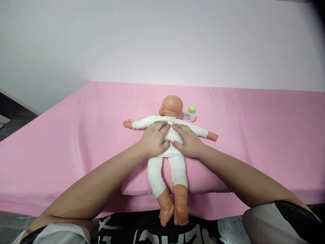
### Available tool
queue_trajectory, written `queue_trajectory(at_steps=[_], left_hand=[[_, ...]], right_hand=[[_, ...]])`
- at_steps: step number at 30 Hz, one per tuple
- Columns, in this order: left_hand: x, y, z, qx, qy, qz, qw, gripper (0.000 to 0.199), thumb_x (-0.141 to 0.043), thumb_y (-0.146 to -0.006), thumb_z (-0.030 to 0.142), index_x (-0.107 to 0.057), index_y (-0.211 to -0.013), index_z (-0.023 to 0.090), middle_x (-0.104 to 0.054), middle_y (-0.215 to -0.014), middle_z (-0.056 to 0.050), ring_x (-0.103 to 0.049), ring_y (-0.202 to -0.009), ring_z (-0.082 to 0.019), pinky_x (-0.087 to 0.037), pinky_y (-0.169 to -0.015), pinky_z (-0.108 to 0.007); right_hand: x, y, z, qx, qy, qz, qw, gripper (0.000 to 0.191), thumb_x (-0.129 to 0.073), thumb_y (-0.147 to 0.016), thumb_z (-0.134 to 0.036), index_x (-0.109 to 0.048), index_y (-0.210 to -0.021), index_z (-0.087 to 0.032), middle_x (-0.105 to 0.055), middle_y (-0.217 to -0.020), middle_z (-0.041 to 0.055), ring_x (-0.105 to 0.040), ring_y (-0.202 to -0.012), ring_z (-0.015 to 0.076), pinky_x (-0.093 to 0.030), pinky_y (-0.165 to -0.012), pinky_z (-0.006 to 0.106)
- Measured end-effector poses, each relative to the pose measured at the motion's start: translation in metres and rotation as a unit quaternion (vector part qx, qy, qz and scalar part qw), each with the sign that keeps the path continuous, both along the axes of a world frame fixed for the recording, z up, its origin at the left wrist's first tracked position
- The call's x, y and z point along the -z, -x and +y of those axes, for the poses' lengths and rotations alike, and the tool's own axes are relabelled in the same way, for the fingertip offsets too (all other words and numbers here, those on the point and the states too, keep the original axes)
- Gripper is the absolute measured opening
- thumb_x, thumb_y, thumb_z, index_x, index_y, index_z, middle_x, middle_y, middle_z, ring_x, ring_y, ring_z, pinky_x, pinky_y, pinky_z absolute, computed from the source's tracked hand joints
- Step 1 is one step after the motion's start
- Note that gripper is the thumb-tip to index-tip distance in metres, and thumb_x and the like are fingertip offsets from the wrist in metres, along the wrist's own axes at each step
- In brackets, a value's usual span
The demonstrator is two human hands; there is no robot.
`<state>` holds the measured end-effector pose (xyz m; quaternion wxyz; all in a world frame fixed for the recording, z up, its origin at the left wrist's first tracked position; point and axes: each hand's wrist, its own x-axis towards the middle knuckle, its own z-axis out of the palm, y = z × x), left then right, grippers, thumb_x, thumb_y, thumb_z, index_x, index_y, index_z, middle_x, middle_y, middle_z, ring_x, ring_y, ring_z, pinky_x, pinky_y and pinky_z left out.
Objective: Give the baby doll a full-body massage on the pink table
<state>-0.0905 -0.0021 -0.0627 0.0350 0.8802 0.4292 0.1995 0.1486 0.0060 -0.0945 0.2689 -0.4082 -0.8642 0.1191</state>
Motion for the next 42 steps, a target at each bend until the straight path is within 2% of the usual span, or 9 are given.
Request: queue_trajectory(at_steps=[5, 8, 13, 21, 27, 30, 35, 39, 42], left_hand=[[0.001, -0.001, -0.002, -0.014, -0.003, 0.030, 0.999, 0.083, -0.063, -0.095, 0.037, -0.042, -0.170, 0.008, -0.033, -0.182, -0.025, -0.020, -0.172, -0.049, -0.017, -0.138, -0.074], [0.002, -0.001, 0.001, -0.017, 0.037, 0.027, 0.999, 0.084, -0.063, -0.096, 0.036, -0.039, -0.172, 0.008, -0.031, -0.183, -0.025, -0.023, -0.172, -0.046, -0.018, -0.139, -0.071], [0.003, 0.001, 0.006, -0.015, 0.073, 0.007, 0.997, 0.083, -0.065, -0.097, 0.038, -0.042, -0.171, 0.011, -0.032, -0.183, -0.024, -0.025, -0.172, -0.046, -0.019, -0.139, -0.071], [0.001, 0.005, 0.007, -0.056, 0.095, 0.000, 0.994, 0.094, -0.070, -0.097, 0.046, -0.033, -0.176, 0.011, -0.008, -0.187, -0.029, -0.002, -0.173, -0.057, -0.019, -0.134, -0.079], [0.007, 0.015, 0.019, -0.033, 0.122, -0.031, 0.992, 0.094, -0.072, -0.096, 0.057, -0.039, -0.174, 0.016, -0.027, -0.183, -0.028, -0.016, -0.172, -0.054, -0.024, -0.133, -0.077], [0.008, 0.019, 0.023, -0.033, 0.094, -0.095, 0.990, 0.086, -0.071, -0.096, 0.062, -0.050, -0.166, 0.017, -0.043, -0.175, -0.025, -0.036, -0.166, -0.046, -0.034, -0.133, -0.067], [-0.012, 0.023, 0.017, -0.180, 0.015, -0.100, 0.978, 0.052, -0.056, -0.102, 0.062, -0.074, -0.122, 0.017, -0.075, -0.124, -0.017, -0.070, -0.121, -0.038, -0.049, -0.116, -0.060], [-0.024, 0.034, 0.018, -0.254, 0.153, -0.021, 0.955, 0.075, -0.036, -0.102, 0.083, -0.073, -0.091, 0.019, -0.078, -0.092, -0.016, -0.074, -0.096, -0.042, -0.050, -0.104, -0.060], [-0.016, 0.039, 0.028, -0.234, 0.263, -0.078, 0.932, 0.088, -0.032, -0.096, 0.094, -0.076, -0.094, 0.019, -0.082, -0.102, -0.019, -0.075, -0.106, -0.044, -0.051, -0.104, -0.055]], right_hand=[[0.004, -0.001, 0.001, 0.010, -0.010, 0.014, 1.000, 0.087, -0.071, -0.100, -0.052, -0.039, -0.174, -0.020, -0.035, -0.182, 0.0210, -0.031, -0.170, 0.0424, -0.030, -0.137, 0.073], [0.005, -0.003, 0.005, -0.001, 0.030, 0.006, 1.000, 0.090, -0.067, -0.103, -0.055, -0.032, -0.177, -0.019, -0.031, -0.184, 0.0210, -0.026, -0.173, 0.0416, -0.027, -0.138, 0.072], [0.002, -0.008, 0.010, -0.021, 0.051, 0.007, 0.998, 0.087, -0.068, -0.103, -0.062, -0.038, -0.175, -0.023, -0.042, -0.179, 0.0186, -0.036, -0.169, 0.0411, -0.033, -0.136, 0.071], [0.001, -0.013, 0.013, 0.015, 0.050, 0.007, 0.999, 0.101, -0.063, -0.101, -0.077, -0.032, -0.178, -0.019, -0.027, -0.185, 0.0226, -0.021, -0.174, 0.0443, -0.026, -0.137, 0.074], [0.003, -0.014, 0.022, -0.015, 0.075, -0.003, 0.997, 0.107, -0.056, -0.101, -0.085, -0.031, -0.177, -0.014, -0.035, -0.182, 0.0247, -0.031, -0.170, 0.0457, -0.027, -0.137, 0.073], [0.003, -0.015, 0.023, -0.008, 0.056, 0.020, 0.998, 0.098, -0.055, -0.103, -0.081, -0.038, -0.174, -0.015, -0.040, -0.179, 0.0240, -0.035, -0.168, 0.0440, -0.030, -0.136, 0.071], [0.000, -0.016, 0.018, 0.047, -0.011, 0.082, 0.995, 0.068, -0.058, -0.107, -0.066, -0.058, -0.159, -0.022, -0.062, -0.160, 0.0184, -0.055, -0.151, 0.0401, -0.042, -0.128, 0.067], [-0.006, -0.013, 0.011, 0.057, -0.009, 0.089, 0.994, 0.074, -0.066, -0.103, -0.064, -0.053, -0.162, -0.021, -0.061, -0.156, 0.0202, -0.057, -0.146, 0.0401, -0.047, -0.124, 0.064], [-0.007, -0.010, 0.008, 0.056, 0.029, 0.085, 0.994, 0.072, -0.065, -0.104, -0.064, -0.054, -0.161, -0.021, -0.062, -0.154, 0.0201, -0.058, -0.145, 0.0404, -0.047, -0.124, 0.065]])
